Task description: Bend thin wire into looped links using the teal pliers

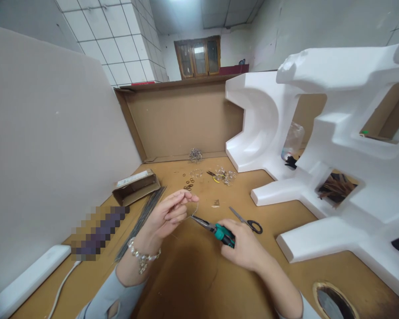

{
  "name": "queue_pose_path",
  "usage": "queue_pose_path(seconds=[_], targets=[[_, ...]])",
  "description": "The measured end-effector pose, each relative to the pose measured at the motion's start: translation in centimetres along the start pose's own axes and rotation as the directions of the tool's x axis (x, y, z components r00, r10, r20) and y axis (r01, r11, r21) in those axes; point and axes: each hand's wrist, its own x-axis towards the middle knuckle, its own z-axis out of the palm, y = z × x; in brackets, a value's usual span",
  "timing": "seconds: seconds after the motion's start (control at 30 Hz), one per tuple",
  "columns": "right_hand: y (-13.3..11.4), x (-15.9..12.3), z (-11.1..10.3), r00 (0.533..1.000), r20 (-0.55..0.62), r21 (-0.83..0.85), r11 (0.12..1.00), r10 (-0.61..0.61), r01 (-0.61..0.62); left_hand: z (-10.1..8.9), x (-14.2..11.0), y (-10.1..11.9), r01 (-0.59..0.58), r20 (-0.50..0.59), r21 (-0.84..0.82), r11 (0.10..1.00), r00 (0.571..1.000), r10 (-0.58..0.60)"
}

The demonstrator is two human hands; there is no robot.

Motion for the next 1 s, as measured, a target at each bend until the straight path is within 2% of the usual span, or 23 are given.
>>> queue_pose_path(seconds=[0.1, 0.4, 1.0], targets=[[0.02, -0.05, -0.03, 0.999, -0.051, -0.048, 0.999, -0.014, 0.012, 0.05, -0.04, -0.05, -0.001, 0.002, 0.010, 1.000, 1.000, 0.001], [0.29, -0.07, 0.11, 0.994, -0.091, -0.132, 0.990, -0.065, 0.053, 0.32, 0.00, -0.04, -0.008, -0.021, 0.090, 0.996, 1.000, 0.010], [-0.03, -0.31, -0.01, 0.997, -0.065, -0.135, 0.990, -0.035, 0.026, 0.56, -0.26, 0.41, 0.005, -0.006, 0.154, 0.988, 1.000, -0.005]])
